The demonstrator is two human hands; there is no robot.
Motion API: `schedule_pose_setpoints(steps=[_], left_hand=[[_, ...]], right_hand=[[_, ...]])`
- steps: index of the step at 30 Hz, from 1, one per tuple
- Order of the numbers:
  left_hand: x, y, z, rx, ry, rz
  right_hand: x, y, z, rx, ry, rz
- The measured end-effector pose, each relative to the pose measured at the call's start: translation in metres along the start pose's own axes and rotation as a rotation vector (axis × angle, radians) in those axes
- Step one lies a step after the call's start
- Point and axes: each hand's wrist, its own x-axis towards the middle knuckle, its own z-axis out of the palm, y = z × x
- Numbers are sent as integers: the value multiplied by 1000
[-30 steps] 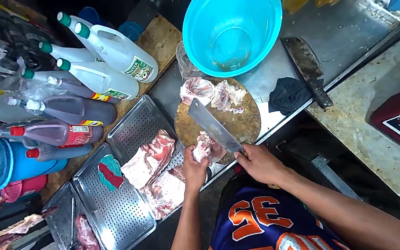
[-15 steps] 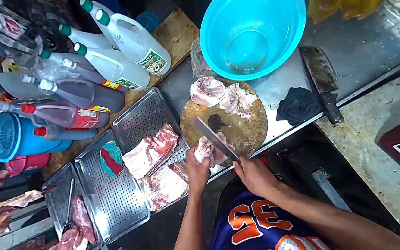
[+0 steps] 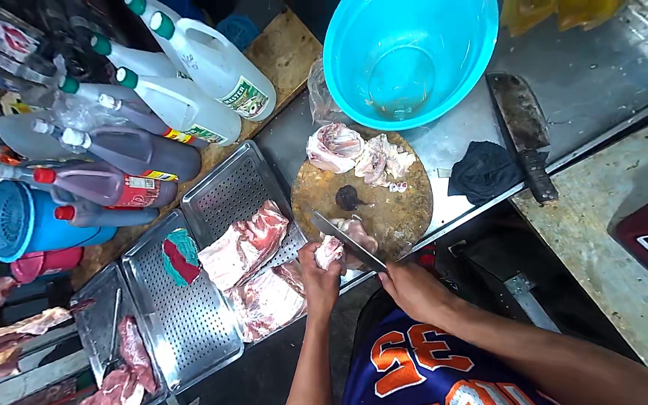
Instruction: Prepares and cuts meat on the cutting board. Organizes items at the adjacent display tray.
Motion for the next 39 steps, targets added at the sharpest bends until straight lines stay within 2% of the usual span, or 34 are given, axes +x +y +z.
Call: schedule_pose_setpoints(steps=[3,7,10,15,20,23,30,35,39], left_hand=[[-5,1,2,-98,21,-67],[-3,-1,-2,-165,8,-109],[-4,0,-1,-172,-11,-99],[-12,3,6,-168,23,-60],[-25,-16,9,-311,89,71],[-29,-23,8,-400,127,74],[-23,-17,10,-331,124,86],[-31,-18,12,-315,146,114],[-29,-20,4,-371,102,76]], right_hand=[[-7,4,-3,32,81,0],[-2,-9,-36,90,164,-43],[4,-12,-41,124,102,-63],[28,-13,-16,141,-10,-61],[54,3,-15,273,39,-2],[53,6,-19,300,42,-18],[34,-11,-26,377,45,-98],[66,20,2,520,-29,43],[54,9,-9,603,-30,-1]])
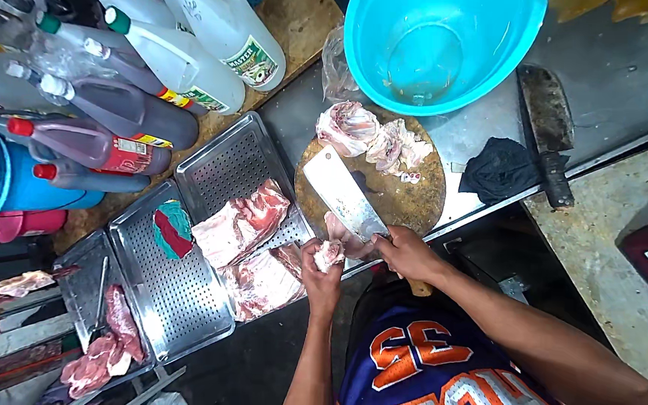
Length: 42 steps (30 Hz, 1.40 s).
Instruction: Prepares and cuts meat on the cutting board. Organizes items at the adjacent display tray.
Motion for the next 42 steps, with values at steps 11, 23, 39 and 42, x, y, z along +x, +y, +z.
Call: schedule_pose_setpoints(steps=[11,23,39,42], left_hand=[[20,17,11,40,46,-144],[29,12,-4,157,-121,-78],[46,9,-21,241,-345,25],[52,10,-23,247,-392,44]], right_hand=[[-38,-11,18,-606,64,-28],[-49,-40,23,-876,26,74],[-72,-58,22,-948,10,167],[-75,-63,23,-956,11,191]])
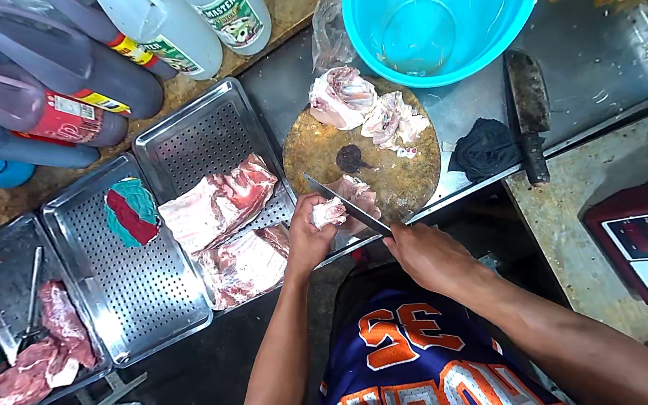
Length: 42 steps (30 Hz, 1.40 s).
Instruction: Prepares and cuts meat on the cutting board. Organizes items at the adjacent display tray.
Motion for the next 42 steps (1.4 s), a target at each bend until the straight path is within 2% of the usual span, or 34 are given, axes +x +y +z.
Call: schedule_pose_setpoints(steps=[7,17,23,29,33,37,42], left_hand=[[8,0,-6,0,-63,24],[8,-5,-2,-76,-5,-1],[12,-2,-1,-17,-57,36],[3,-1,13,-195,132,-11],[-4,-15,7,-252,123,25],[-12,-21,-11,-130,24,35],[-33,-11,-15,199,36,70]], right_hand=[[-10,-3,-2,-18,8,35],[4,-1,22,21,79,58],[1,-2,16,4,68,80],[36,13,65,151,236,7],[22,23,65,343,392,-125],[5,32,50,494,417,-184],[24,63,55,621,288,-261]])
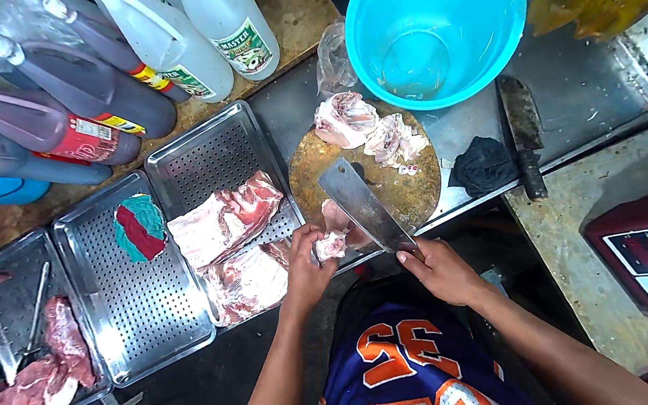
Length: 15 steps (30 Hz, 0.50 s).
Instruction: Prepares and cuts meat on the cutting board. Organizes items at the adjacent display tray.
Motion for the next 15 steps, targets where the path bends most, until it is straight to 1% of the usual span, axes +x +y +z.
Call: schedule_pose_setpoints(steps=[3,5,9,11,13,15], left_hand=[[-15,6,4,95,41,25],[-20,10,10,124,84,12],[-21,21,16,129,153,-121],[-19,23,17,102,194,-193],[-15,25,18,89,218,-232],[-13,26,19,85,232,-256]], right_hand=[[13,18,-2,9,-95,28],[29,17,-4,1,-161,70],[71,-1,-5,-9,-289,67],[88,-8,-4,-61,-352,45],[97,-9,-3,-85,-404,36],[98,-5,-5,-39,-460,62]])
